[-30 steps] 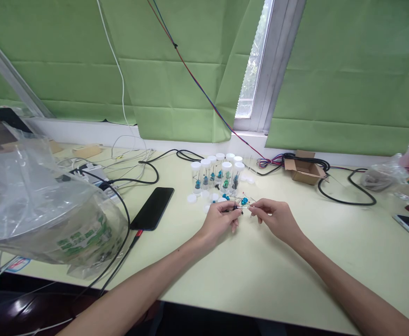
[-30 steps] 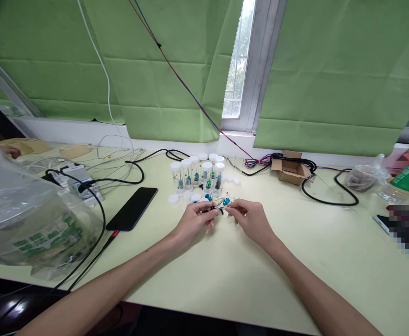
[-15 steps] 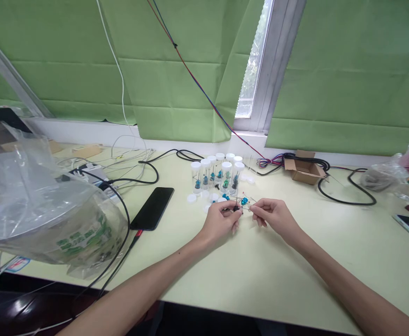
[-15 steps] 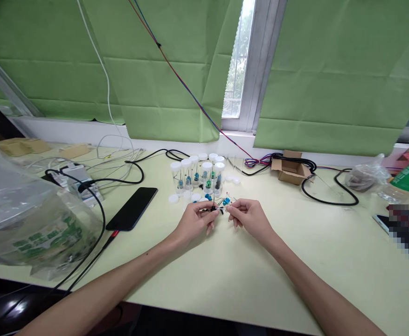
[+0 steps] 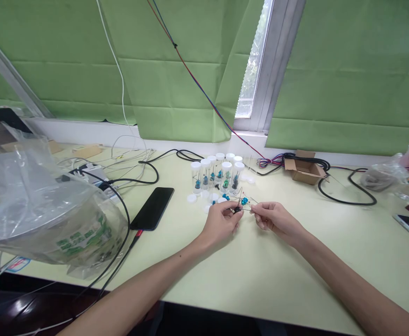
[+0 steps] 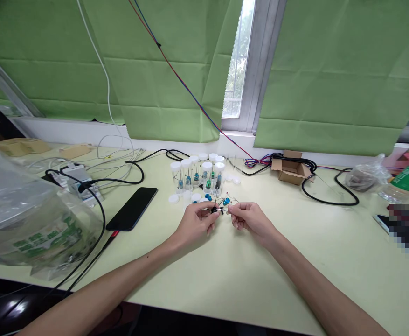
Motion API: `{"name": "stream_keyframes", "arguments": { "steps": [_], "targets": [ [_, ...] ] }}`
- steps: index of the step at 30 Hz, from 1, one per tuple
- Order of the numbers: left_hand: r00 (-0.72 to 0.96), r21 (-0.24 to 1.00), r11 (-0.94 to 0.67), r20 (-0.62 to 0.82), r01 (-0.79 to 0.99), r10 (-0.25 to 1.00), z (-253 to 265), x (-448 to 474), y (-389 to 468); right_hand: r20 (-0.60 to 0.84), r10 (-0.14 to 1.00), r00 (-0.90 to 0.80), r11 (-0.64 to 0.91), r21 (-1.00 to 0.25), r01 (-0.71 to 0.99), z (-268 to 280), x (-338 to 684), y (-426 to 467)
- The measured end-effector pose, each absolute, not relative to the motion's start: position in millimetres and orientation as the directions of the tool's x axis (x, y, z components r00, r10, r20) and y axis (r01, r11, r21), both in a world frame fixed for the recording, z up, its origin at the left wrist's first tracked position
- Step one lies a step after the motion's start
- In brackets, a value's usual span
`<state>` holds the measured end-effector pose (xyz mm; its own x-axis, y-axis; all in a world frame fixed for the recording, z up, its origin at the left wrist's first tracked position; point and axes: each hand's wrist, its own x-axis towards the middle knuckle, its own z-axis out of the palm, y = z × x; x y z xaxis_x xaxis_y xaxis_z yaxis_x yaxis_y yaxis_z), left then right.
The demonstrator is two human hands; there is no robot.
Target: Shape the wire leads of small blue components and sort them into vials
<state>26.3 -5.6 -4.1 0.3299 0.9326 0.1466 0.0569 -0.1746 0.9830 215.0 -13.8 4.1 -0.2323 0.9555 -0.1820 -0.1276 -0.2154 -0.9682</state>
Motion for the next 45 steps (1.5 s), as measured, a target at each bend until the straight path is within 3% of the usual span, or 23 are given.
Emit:
{"name": "stream_keyframes", "arguments": {
  "steps": [7,13,18,22,29,33,45],
  "targets": [
    [0.335,0.967,-0.233,0.186,0.104,0.924,-7.1,26.3,-3.5,-0.311,0.913,-0.266,-0.374,-0.897,-0.235,7.7,214.4,-13.5],
    [0.330,0.973,-0.209,0.166,0.098,0.929,-6.9,25.9,-4.7,-0.308,0.914,-0.263,-0.371,-0.897,-0.241,6.4,214.0,-13.4],
    [0.357,0.996,-0.086,0.082,-0.004,0.931,2.0,26.4,-6.5,-0.215,0.954,-0.207,-0.249,-0.957,-0.150,5.9,211.6,-15.1],
    [0.346,0.998,-0.010,0.028,-0.055,0.938,11.4,26.2,-6.9,-0.024,0.996,-0.091,-0.022,-1.000,0.021,6.0,209.9,-16.4],
    [0.351,0.985,0.096,-0.039,-0.145,0.935,10.2,23.7,-3.2,0.296,0.952,-0.083,0.304,-0.872,0.383,3.3,208.6,-18.1],
    [0.358,0.977,0.131,-0.064,-0.168,0.931,7.4,22.9,-1.6,0.378,0.921,-0.098,0.370,-0.767,0.524,2.3,208.6,-19.4],
    [0.362,0.978,0.138,-0.072,-0.159,0.929,9.4,23.8,-3.3,0.417,0.891,-0.179,0.437,-0.683,0.585,3.8,210.5,-19.7]
  ]
}}
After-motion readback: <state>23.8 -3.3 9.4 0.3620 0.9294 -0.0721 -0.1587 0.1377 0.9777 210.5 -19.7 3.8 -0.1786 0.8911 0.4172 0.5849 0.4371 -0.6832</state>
